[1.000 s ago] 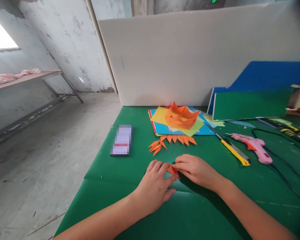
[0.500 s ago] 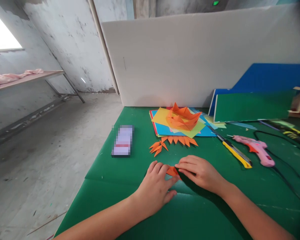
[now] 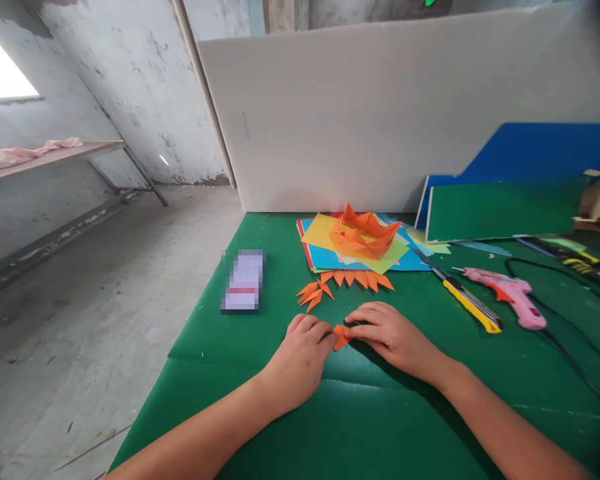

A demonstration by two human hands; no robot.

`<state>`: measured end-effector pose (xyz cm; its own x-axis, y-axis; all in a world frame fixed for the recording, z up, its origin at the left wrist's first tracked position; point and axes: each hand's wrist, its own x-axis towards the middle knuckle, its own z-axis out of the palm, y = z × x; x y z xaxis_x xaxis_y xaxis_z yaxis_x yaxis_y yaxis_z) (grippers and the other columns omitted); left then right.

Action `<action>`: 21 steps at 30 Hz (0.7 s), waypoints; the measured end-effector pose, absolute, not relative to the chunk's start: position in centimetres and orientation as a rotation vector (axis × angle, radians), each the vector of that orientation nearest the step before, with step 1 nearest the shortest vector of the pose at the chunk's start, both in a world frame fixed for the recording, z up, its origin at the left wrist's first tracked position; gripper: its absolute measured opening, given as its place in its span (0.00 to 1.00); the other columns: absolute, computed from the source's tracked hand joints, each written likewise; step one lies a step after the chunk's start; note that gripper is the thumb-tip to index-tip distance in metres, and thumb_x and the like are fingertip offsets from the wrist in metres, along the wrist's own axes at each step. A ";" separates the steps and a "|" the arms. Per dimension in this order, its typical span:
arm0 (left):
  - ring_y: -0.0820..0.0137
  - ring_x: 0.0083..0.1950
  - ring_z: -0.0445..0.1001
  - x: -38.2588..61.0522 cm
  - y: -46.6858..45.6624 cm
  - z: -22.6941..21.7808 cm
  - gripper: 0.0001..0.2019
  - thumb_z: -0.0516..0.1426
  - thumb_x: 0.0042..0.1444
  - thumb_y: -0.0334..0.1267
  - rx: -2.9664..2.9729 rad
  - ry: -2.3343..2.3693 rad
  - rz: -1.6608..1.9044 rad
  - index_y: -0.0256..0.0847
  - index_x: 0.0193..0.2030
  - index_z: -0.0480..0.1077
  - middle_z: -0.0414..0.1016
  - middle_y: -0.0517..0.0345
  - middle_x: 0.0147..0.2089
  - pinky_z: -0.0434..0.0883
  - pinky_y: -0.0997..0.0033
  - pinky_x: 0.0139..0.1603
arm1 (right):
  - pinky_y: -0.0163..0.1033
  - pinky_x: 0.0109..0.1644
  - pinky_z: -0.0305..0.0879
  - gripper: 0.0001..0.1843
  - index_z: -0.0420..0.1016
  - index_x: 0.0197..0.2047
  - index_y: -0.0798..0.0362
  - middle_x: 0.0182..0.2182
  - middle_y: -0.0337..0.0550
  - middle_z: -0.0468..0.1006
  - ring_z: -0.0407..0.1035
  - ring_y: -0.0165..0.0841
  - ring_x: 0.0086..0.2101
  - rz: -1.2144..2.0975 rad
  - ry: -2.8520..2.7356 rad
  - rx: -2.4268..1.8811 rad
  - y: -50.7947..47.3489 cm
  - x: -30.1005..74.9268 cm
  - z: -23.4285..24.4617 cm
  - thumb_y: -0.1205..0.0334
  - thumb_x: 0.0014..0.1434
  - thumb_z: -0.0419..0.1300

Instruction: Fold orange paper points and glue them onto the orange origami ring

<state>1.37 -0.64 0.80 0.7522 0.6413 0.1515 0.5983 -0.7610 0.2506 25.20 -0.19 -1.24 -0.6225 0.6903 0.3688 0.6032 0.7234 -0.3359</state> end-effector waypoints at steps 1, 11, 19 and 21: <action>0.64 0.51 0.64 1.3 -0.6 0.8 0.19 0.51 0.57 0.25 2.773 0.983 0.335 0.42 0.54 0.67 0.71 0.55 0.49 0.61 0.60 0.58 | 0.49 0.52 0.64 0.15 0.77 0.48 0.44 0.47 0.45 0.76 0.67 0.38 0.48 0.215 -2.447 -0.992 -0.1 25.3 -1.4 0.66 0.66 0.52; 0.66 0.60 0.62 0.9 1.2 0.5 0.22 0.48 0.57 0.24 2.780 0.813 0.381 0.43 0.58 0.66 0.70 0.56 0.58 0.56 0.59 0.65 | 0.40 0.41 0.68 0.18 0.78 0.47 0.48 0.40 0.46 0.77 0.69 0.34 0.38 0.243 -2.471 -0.967 0.3 25.2 -1.5 0.68 0.67 0.48; 0.68 0.59 0.64 0.6 1.9 0.8 0.16 0.48 0.62 0.29 2.773 0.744 0.357 0.45 0.52 0.71 0.72 0.59 0.56 0.54 0.60 0.65 | 0.40 0.42 0.66 0.18 0.77 0.48 0.47 0.41 0.45 0.77 0.68 0.34 0.39 0.300 -2.485 -0.963 0.5 25.4 -1.5 0.67 0.68 0.48; 0.68 0.58 0.65 0.6 1.9 1.0 0.16 0.48 0.62 0.30 2.770 0.741 0.351 0.46 0.52 0.70 0.73 0.60 0.55 0.52 0.60 0.66 | 0.40 0.41 0.66 0.18 0.77 0.49 0.46 0.41 0.45 0.76 0.68 0.34 0.39 0.302 -2.499 -0.958 0.5 25.5 -1.4 0.67 0.68 0.47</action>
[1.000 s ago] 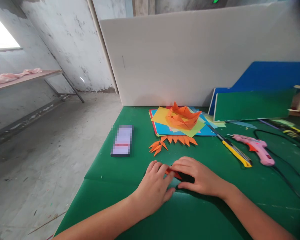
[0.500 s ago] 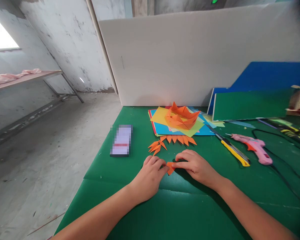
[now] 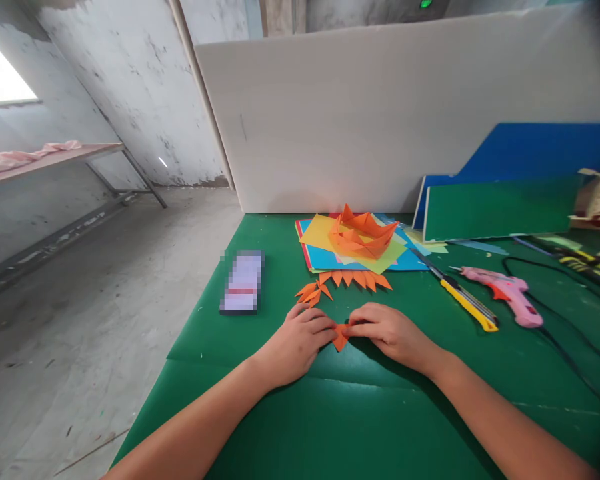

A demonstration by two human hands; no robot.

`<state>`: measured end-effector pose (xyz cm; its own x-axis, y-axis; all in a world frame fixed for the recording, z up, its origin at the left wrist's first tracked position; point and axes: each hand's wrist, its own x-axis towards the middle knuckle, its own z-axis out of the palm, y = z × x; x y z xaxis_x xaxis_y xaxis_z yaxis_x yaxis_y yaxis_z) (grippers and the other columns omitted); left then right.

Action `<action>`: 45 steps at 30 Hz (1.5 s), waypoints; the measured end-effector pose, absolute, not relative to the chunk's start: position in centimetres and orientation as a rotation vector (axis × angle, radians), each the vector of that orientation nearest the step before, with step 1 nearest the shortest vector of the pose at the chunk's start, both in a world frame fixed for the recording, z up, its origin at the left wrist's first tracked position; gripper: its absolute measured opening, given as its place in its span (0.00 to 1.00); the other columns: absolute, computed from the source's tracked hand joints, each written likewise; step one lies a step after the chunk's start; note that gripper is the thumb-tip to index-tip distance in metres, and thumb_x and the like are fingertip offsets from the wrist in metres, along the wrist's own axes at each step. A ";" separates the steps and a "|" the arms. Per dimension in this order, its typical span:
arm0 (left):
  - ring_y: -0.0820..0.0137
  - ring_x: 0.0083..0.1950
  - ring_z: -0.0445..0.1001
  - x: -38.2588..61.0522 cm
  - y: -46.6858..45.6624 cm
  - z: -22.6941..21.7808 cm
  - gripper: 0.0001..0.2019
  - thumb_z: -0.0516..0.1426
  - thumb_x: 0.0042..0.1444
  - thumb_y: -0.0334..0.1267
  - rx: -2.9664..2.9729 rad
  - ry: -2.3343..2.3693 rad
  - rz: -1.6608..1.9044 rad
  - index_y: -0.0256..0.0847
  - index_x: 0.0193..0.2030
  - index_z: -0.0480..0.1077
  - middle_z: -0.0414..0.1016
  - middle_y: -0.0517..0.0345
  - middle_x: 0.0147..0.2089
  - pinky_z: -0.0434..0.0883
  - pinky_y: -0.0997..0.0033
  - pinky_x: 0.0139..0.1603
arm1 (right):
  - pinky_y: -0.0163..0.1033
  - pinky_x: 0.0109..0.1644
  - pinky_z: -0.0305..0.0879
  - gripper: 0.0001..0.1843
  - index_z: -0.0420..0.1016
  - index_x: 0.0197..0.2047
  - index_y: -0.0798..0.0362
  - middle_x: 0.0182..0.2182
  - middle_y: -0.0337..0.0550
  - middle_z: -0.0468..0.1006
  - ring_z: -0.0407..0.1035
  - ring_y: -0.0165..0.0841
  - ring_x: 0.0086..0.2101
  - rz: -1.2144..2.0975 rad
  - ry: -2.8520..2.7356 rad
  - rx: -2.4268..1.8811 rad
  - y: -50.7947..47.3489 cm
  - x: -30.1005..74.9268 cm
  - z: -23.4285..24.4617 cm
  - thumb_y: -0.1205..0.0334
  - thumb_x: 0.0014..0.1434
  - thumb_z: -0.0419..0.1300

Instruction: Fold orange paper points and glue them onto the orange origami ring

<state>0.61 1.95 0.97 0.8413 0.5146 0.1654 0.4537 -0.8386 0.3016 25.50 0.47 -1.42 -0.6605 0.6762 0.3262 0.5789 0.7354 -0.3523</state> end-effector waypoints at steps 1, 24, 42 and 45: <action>0.68 0.58 0.64 0.6 2.0 1.0 0.16 0.49 0.62 0.29 2.765 0.740 0.346 0.46 0.53 0.70 0.73 0.60 0.55 0.51 0.60 0.66 | 0.40 0.42 0.66 0.18 0.77 0.50 0.46 0.41 0.45 0.76 0.68 0.34 0.40 0.301 -2.505 -0.954 0.4 25.5 -1.4 0.67 0.68 0.47; 0.70 0.41 0.67 1.7 1.6 0.0 0.13 0.50 0.66 0.40 2.852 0.737 0.535 0.41 0.34 0.73 0.75 0.59 0.39 0.61 0.64 0.55 | 0.40 0.44 0.65 0.11 0.76 0.41 0.50 0.43 0.44 0.77 0.68 0.34 0.42 0.480 -2.493 -0.893 -0.7 24.1 -1.0 0.60 0.67 0.53; 0.68 0.44 0.71 2.1 1.7 -0.6 0.07 0.57 0.62 0.38 2.457 0.937 0.534 0.42 0.41 0.75 0.74 0.56 0.41 0.63 0.65 0.51 | 0.39 0.45 0.67 0.11 0.79 0.42 0.48 0.39 0.43 0.78 0.70 0.33 0.41 0.540 -2.448 -0.881 -0.5 24.3 -1.1 0.59 0.66 0.55; 0.67 0.43 0.70 2.3 1.5 -0.5 0.07 0.56 0.62 0.37 2.438 1.016 0.532 0.42 0.38 0.75 0.73 0.57 0.39 0.62 0.63 0.51 | 0.39 0.45 0.67 0.10 0.79 0.41 0.48 0.39 0.43 0.78 0.70 0.33 0.41 0.561 -2.438 -0.885 -0.5 24.3 -1.0 0.59 0.66 0.55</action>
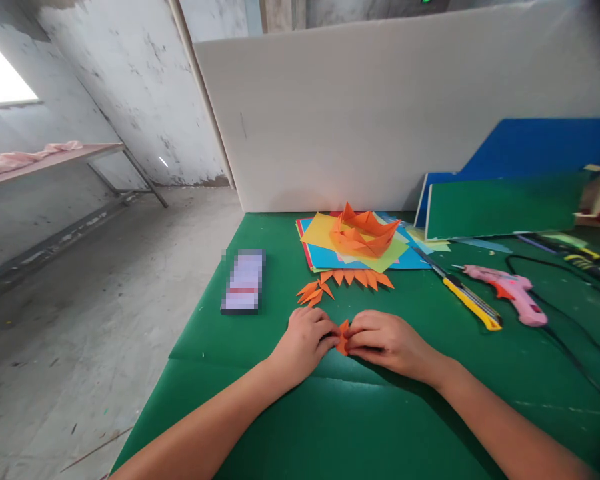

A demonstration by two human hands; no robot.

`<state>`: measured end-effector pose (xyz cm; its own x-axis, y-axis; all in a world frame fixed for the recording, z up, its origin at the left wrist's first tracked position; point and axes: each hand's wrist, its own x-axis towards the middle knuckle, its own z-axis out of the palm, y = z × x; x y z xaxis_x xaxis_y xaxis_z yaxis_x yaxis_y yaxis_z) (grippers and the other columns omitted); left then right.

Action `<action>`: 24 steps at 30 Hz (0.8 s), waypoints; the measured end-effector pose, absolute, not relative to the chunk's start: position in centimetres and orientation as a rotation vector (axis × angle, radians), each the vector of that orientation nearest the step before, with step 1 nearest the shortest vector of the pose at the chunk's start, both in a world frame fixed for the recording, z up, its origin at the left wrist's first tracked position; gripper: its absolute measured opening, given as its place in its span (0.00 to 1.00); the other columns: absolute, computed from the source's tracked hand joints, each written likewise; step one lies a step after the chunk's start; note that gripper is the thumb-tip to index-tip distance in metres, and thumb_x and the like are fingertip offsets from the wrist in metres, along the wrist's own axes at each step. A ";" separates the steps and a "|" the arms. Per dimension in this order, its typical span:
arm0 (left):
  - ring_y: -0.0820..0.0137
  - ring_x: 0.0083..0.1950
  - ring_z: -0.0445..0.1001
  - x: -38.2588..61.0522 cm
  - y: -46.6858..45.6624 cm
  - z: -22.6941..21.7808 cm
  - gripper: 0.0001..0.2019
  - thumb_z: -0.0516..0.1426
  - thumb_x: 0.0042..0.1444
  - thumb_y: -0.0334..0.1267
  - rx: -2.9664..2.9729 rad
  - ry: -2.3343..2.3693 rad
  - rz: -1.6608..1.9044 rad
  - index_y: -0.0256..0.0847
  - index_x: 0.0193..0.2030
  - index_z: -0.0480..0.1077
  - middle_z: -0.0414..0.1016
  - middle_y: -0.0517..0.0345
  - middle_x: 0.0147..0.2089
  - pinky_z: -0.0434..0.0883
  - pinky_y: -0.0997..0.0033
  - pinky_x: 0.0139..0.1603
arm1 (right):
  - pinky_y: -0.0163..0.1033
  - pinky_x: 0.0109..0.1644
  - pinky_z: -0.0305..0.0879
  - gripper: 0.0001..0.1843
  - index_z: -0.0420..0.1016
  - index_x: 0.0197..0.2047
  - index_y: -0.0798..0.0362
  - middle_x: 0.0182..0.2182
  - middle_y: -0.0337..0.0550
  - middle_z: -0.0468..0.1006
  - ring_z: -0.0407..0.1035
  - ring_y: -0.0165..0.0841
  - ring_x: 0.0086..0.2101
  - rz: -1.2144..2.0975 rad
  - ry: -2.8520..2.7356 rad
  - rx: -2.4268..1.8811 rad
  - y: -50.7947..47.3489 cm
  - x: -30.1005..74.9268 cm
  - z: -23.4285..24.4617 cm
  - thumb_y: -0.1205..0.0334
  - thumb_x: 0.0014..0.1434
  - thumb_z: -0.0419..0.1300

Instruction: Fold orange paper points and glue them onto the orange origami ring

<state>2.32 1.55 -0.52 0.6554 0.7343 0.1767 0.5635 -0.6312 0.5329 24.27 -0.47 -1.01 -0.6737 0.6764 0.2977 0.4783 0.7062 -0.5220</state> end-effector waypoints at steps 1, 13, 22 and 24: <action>0.67 0.43 0.70 2.4 1.5 -0.5 0.07 0.56 0.62 0.37 2.437 1.043 0.531 0.42 0.37 0.75 0.73 0.57 0.39 0.62 0.63 0.51 | 0.39 0.45 0.67 0.10 0.79 0.41 0.48 0.39 0.43 0.78 0.70 0.33 0.41 0.572 -2.429 -0.891 -0.5 24.2 -1.0 0.59 0.65 0.55; 0.64 0.45 0.66 2.8 1.1 -0.4 0.03 0.59 0.58 0.38 2.436 1.185 0.542 0.44 0.34 0.72 0.72 0.59 0.39 0.58 0.62 0.46 | 0.37 0.45 0.65 0.07 0.79 0.39 0.48 0.38 0.41 0.78 0.70 0.32 0.42 0.667 -2.358 -0.932 -0.5 23.9 -0.7 0.61 0.64 0.58; 0.65 0.44 0.66 2.7 1.2 -0.4 0.05 0.60 0.58 0.40 2.459 1.157 0.538 0.43 0.34 0.72 0.72 0.60 0.38 0.58 0.63 0.46 | 0.38 0.45 0.66 0.09 0.79 0.38 0.48 0.38 0.43 0.78 0.71 0.33 0.41 0.664 -2.358 -0.931 -0.5 23.9 -0.7 0.60 0.64 0.57; 0.65 0.44 0.66 2.8 1.2 -0.3 0.05 0.59 0.59 0.41 2.460 1.154 0.528 0.43 0.34 0.73 0.72 0.60 0.38 0.58 0.63 0.46 | 0.39 0.45 0.67 0.10 0.79 0.38 0.48 0.38 0.44 0.78 0.71 0.34 0.41 0.660 -2.352 -0.926 -0.5 23.9 -0.7 0.59 0.64 0.56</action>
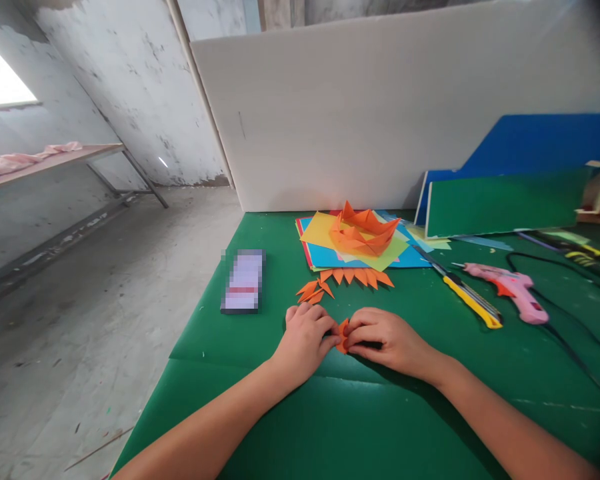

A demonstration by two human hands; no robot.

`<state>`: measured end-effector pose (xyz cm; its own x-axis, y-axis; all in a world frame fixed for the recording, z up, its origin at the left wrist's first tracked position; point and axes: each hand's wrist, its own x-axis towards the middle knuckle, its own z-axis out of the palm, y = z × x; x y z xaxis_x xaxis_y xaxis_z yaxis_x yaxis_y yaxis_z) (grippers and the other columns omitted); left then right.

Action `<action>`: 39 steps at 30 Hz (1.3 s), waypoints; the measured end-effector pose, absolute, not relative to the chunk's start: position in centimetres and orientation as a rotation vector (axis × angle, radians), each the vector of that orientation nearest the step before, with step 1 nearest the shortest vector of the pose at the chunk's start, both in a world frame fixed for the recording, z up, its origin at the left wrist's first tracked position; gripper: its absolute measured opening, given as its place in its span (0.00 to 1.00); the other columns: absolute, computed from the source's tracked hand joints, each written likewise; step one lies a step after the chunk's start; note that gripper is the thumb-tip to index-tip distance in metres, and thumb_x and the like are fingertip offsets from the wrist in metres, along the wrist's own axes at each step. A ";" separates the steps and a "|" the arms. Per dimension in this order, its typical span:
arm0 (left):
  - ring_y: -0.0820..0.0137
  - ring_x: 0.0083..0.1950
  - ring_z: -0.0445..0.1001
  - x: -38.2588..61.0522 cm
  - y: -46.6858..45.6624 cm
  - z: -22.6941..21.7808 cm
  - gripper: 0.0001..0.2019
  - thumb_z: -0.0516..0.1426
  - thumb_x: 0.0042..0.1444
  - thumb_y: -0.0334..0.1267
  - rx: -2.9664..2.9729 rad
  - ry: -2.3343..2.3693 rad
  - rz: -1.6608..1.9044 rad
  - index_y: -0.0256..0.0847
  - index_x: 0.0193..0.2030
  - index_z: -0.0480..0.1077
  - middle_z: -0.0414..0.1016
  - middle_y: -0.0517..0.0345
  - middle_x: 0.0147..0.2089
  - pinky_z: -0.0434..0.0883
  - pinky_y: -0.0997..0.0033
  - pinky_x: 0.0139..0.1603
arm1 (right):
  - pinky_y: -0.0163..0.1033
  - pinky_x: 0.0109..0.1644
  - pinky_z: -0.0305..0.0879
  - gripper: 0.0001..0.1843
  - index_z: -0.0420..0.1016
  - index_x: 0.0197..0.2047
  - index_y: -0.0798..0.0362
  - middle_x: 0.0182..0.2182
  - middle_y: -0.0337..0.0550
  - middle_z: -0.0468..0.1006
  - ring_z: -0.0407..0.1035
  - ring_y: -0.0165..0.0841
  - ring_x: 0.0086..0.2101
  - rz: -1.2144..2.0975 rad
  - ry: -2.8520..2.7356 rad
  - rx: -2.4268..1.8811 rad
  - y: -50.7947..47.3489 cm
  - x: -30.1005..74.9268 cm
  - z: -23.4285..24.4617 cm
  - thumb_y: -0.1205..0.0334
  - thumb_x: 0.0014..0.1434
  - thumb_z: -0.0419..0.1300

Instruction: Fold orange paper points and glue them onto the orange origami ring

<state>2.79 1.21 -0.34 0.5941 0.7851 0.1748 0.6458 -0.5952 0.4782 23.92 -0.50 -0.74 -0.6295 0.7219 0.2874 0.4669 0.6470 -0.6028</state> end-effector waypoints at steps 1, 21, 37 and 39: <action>0.65 0.44 0.66 2.8 1.2 -0.3 0.06 0.59 0.59 0.41 2.459 1.156 0.523 0.43 0.34 0.73 0.73 0.60 0.39 0.58 0.62 0.47 | 0.39 0.45 0.67 0.10 0.79 0.38 0.48 0.38 0.44 0.78 0.71 0.34 0.41 0.660 -2.349 -0.925 -0.5 23.9 -0.7 0.59 0.64 0.56; 0.64 0.45 0.66 2.7 0.7 0.2 0.06 0.56 0.62 0.38 2.501 1.181 0.480 0.44 0.36 0.74 0.73 0.58 0.38 0.57 0.59 0.47 | 0.41 0.46 0.65 0.07 0.78 0.35 0.48 0.36 0.42 0.77 0.70 0.35 0.41 0.733 -2.251 -1.044 -0.8 23.3 -0.5 0.62 0.62 0.59; 0.64 0.45 0.66 2.7 0.5 0.0 0.07 0.54 0.63 0.39 2.573 1.176 0.450 0.43 0.39 0.73 0.72 0.56 0.39 0.58 0.59 0.47 | 0.41 0.47 0.65 0.07 0.79 0.36 0.48 0.37 0.42 0.79 0.71 0.34 0.41 0.752 -2.276 -0.998 -0.5 23.5 -0.6 0.61 0.62 0.59; 0.64 0.45 0.66 2.7 0.6 -0.1 0.06 0.55 0.62 0.38 2.550 1.174 0.477 0.43 0.37 0.73 0.72 0.57 0.38 0.58 0.60 0.47 | 0.41 0.47 0.66 0.07 0.79 0.36 0.48 0.37 0.42 0.79 0.71 0.34 0.40 0.750 -2.279 -0.997 -0.4 23.5 -0.6 0.60 0.62 0.59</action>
<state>2.72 0.62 -0.11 0.6124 0.7712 0.1738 0.6741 -0.6243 0.3947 23.52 -0.39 -0.64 -0.5828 0.7739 0.2478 0.4753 0.5720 -0.6685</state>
